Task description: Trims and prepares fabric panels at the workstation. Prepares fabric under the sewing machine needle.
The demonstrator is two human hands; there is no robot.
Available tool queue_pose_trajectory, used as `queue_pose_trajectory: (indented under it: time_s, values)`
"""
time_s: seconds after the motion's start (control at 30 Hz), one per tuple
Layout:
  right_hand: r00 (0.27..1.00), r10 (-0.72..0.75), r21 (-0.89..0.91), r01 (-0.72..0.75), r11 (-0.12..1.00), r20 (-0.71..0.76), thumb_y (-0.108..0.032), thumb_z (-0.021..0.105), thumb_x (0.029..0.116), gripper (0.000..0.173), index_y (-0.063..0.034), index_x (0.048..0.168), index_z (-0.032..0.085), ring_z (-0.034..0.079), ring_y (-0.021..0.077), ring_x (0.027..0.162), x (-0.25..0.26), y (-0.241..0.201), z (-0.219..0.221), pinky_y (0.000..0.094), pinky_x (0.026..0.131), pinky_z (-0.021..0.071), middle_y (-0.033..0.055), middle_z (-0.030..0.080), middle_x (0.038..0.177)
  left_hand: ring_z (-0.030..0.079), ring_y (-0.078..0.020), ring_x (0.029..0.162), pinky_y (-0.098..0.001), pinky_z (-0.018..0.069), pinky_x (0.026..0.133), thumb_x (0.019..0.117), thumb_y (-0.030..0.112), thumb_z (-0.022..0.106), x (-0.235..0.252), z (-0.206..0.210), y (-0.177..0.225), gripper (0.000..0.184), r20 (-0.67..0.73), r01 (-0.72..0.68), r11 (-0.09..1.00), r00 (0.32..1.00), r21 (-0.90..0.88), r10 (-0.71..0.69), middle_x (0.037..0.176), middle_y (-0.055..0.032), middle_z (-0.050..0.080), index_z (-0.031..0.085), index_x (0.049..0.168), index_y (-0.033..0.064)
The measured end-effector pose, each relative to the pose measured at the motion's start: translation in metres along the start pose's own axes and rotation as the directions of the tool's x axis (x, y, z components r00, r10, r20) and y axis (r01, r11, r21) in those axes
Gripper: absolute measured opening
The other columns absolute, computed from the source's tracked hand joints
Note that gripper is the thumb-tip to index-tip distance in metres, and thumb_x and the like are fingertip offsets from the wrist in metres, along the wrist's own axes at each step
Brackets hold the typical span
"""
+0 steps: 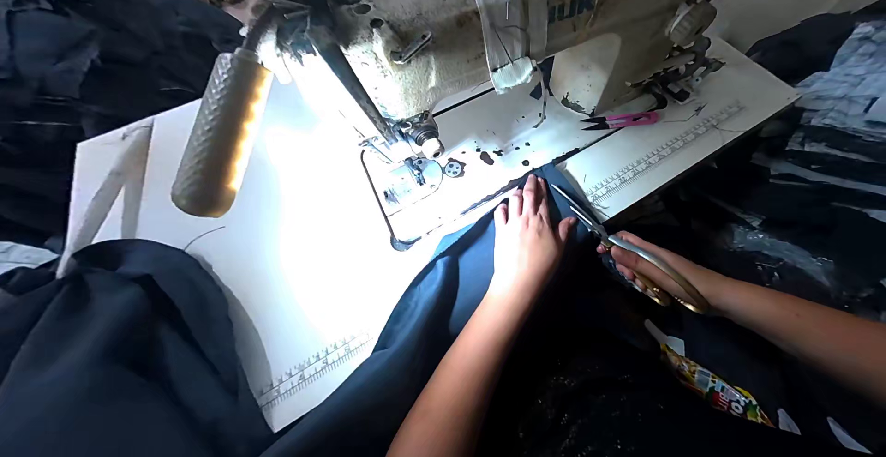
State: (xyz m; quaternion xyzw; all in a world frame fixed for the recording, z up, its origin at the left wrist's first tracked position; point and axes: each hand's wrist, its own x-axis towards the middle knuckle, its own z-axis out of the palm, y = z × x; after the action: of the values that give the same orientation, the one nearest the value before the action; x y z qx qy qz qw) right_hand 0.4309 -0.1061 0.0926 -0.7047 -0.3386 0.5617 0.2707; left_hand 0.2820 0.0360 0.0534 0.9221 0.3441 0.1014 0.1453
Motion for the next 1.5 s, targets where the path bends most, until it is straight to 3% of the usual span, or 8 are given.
queue_pose_trajectory:
  time_s: [0.57,0.7,0.83,0.97,1.07,1.23,1.37,1.5]
  values:
    - [0.999,-0.027,0.025,0.028,0.999,-0.046,-0.037,0.042,0.11,0.036,-0.0053,0.127,0.046,0.047,0.0025,0.062,0.008,-0.009,0.011,0.018,0.057,0.0411,-0.0031,0.046,0.082,0.055,-0.0367,0.134,-0.0542,0.0413,0.106,0.1031,0.045,0.05,-0.023,0.003,0.016,0.063,-0.051,-0.063,0.998,0.997,-0.013,0.062,0.151,-0.0197,0.053,0.057,0.142,-0.0043]
    - [0.992,-0.007,0.109,0.02,0.994,-0.123,-0.031,0.049,0.1086,0.025,-0.0069,0.115,0.053,0.051,-0.0006,0.053,0.011,-0.011,0.019,0.0136,0.052,0.045,-0.0063,0.047,0.067,0.057,-0.0367,0.133,-0.0538,0.0419,0.105,0.1027,0.046,0.051,-0.026,0.002,0.016,0.064,-0.059,-0.064,0.998,0.996,-0.015,0.063,0.15,-0.0192,0.054,0.057,0.142,-0.0031]
    - [0.912,-0.16,0.035,0.187,0.982,-0.377,-0.025,0.055,0.1047,0.033,-0.0017,0.128,0.052,0.052,0.0003,0.059,0.004,0.009,0.018,0.0177,0.055,0.0457,-0.0038,0.052,0.078,0.058,-0.041,0.131,-0.0551,0.0448,0.106,0.1011,0.038,0.057,-0.03,-0.003,0.003,0.06,-0.07,-0.104,0.985,0.993,-0.138,0.095,0.149,-0.0212,0.055,0.055,0.145,-0.0014]
    - [0.819,-0.429,-0.568,0.158,0.808,-0.382,-0.025,0.078,0.0912,0.065,0.0063,0.14,0.049,0.066,0.044,0.093,0.016,-0.015,-0.05,0.0596,0.083,0.0525,0.0314,0.065,0.109,0.041,-0.0389,0.147,-0.0479,0.03,0.122,0.1032,0.03,0.058,-0.007,-0.026,-0.016,0.052,0.058,-0.011,0.972,0.998,-0.234,0.025,0.156,-0.0256,0.044,0.055,0.142,-0.0045]
    - [0.852,-0.398,-0.709,0.045,0.704,-0.341,-0.015,0.076,0.0922,0.062,0.0021,0.145,0.049,0.055,0.055,0.122,0.044,-0.036,-0.082,0.0689,0.1,0.0422,0.0364,0.055,0.134,0.031,-0.0366,0.153,-0.0481,0.022,0.125,0.1061,0.028,0.052,0.013,-0.028,-0.018,0.051,0.163,0.032,0.972,0.987,-0.231,0.006,0.161,-0.0252,0.037,0.051,0.144,-0.0057]
    - [0.458,-0.876,-0.787,0.591,0.175,0.149,-0.005,0.065,0.0896,0.018,0.003,0.102,0.076,0.068,0.046,0.108,0.078,-0.051,-0.003,0.0619,0.093,0.0531,0.0256,0.071,0.111,0.057,-0.0353,0.132,-0.0418,0.0444,0.112,0.102,0.002,0.048,0.003,-0.038,-0.039,0.03,-0.186,-0.12,0.821,0.982,-0.559,0.017,0.137,-0.0286,0.06,0.063,0.124,-0.0115]
    - [0.227,-0.869,-0.567,0.821,-0.072,0.439,-0.016,0.057,0.0939,0.025,-0.0109,0.104,0.079,0.072,0.03,0.107,0.126,-0.05,0.03,0.0502,0.094,0.0558,0.0096,0.075,0.112,0.074,-0.0299,0.102,-0.0486,0.0599,0.088,0.0891,0.024,0.076,-0.109,-0.099,-0.068,0.054,-0.196,0.2,0.976,0.957,-0.086,-0.214,0.12,-0.0153,0.073,0.064,0.137,0.0041]
    - [0.37,-0.812,-0.531,0.843,0.089,0.451,-0.005,0.051,0.0859,0.037,-0.009,0.109,0.079,0.068,0.0379,0.113,0.131,-0.049,-0.022,0.0598,0.095,0.0524,0.0125,0.073,0.121,0.065,-0.0501,0.112,-0.0671,0.0502,0.092,0.0956,0.02,0.071,-0.219,-0.139,-0.083,0.049,0.388,0.746,0.633,0.531,0.207,-0.753,0.131,-0.0283,0.063,0.058,0.139,0.0014]
